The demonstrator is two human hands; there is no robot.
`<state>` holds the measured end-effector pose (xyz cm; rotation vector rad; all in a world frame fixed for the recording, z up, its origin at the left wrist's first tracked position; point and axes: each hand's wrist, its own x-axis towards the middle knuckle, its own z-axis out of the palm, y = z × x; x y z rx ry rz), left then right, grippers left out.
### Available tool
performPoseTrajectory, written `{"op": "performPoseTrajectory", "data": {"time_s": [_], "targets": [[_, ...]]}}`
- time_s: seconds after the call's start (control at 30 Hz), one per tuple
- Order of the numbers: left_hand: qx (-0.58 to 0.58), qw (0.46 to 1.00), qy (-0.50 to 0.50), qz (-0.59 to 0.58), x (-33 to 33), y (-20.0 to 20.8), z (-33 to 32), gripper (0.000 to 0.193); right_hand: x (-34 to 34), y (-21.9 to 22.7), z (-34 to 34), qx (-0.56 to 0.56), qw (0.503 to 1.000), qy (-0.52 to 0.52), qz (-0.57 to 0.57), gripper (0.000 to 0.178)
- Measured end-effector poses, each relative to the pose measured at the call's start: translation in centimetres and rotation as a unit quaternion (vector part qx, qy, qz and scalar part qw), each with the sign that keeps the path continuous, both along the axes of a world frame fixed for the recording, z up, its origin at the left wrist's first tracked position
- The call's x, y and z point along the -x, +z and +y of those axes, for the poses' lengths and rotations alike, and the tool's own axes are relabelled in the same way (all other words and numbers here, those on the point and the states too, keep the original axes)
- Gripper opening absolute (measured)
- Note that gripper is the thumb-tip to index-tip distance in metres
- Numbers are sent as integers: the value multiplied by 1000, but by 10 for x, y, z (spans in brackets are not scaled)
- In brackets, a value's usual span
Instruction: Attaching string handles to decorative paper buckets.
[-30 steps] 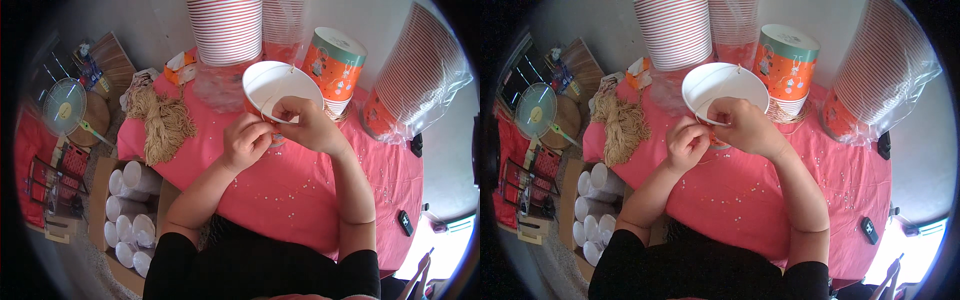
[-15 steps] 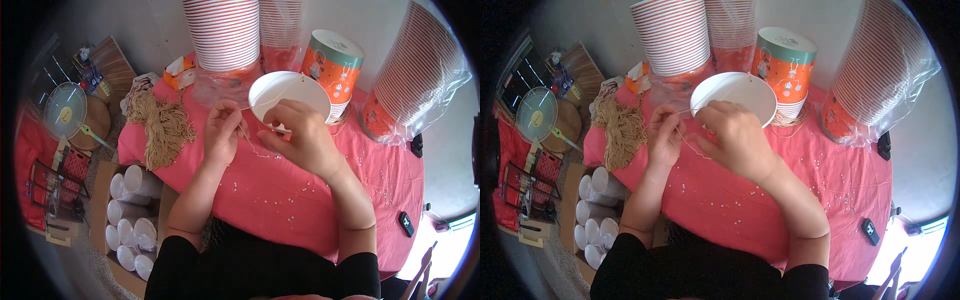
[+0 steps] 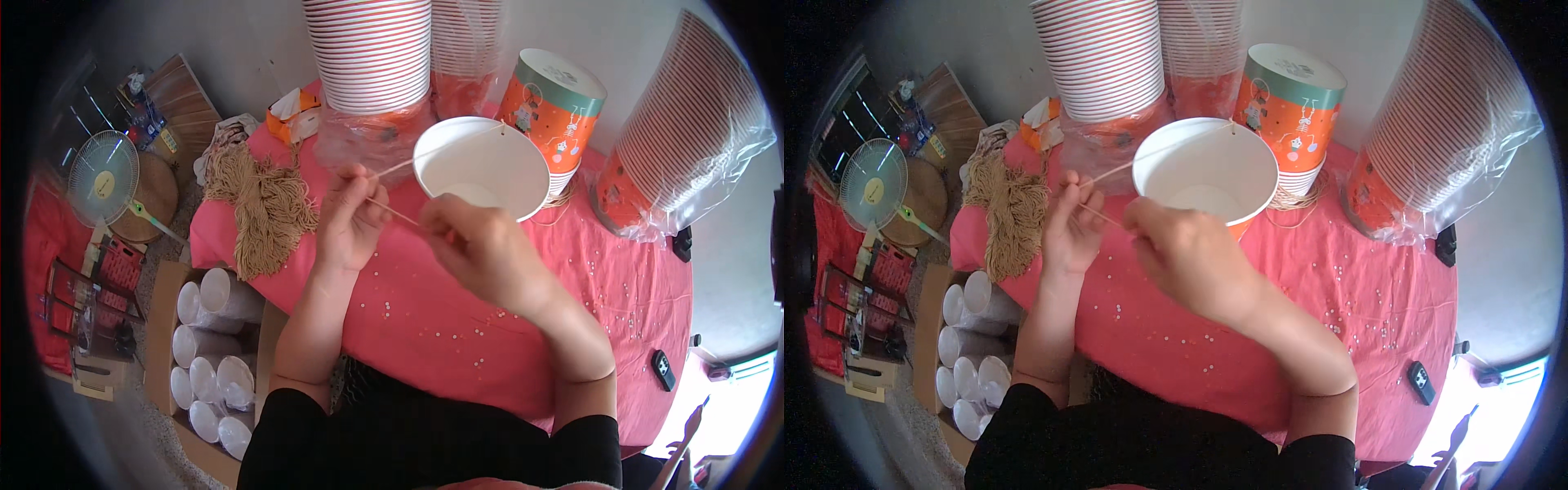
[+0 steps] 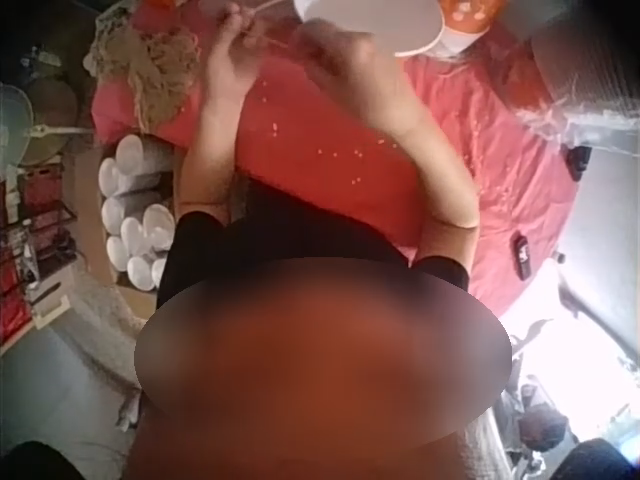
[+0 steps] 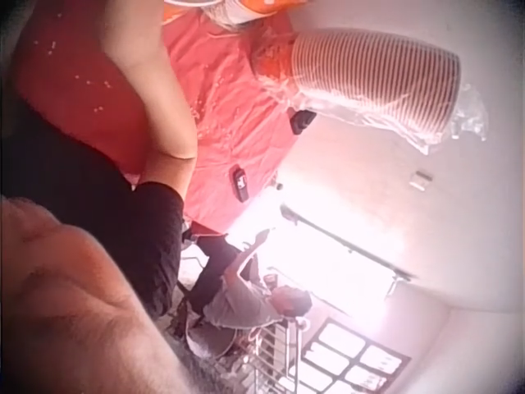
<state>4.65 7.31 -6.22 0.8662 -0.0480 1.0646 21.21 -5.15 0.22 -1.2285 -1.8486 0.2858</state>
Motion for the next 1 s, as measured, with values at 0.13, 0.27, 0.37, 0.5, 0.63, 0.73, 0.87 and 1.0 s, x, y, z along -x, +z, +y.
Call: {"op": "performPoseTrajectory", "data": {"time_s": [0.13, 0.27, 0.37, 0.5, 0.63, 0.73, 0.87, 1.0], "targets": [[70, 997, 23, -21, 12, -4, 13, 12, -19, 27, -8, 15, 999, -38, 10, 8], [48, 997, 52, 26, 8, -5, 15, 12, -40, 36, -12, 14, 992, -52, 112, 8], [34, 991, 105, 78, 3, -5, 10, 12, -41, 39, -14, -8, 989, -52, 140, 7], [209, 968, 136, 21, -3, -3, 12, 18, -33, 35, -12, -21, 997, -34, 70, 8], [249, 964, 41, -80, 5, -6, 19, 26, -16, 20, -6, -76, 996, 11, -43, 14], [283, 948, -51, -138, 2, -3, 17, 30, 8, -9, -6, -57, 970, 17, -234, 37], [292, 938, -89, -165, 6, -5, 17, 34, 30, -14, -6, 6, 946, 4, -325, 46], [304, 927, -113, -188, 4, -5, 16, 34, 29, -32, -1, 18, 926, 44, -374, 38]]}}
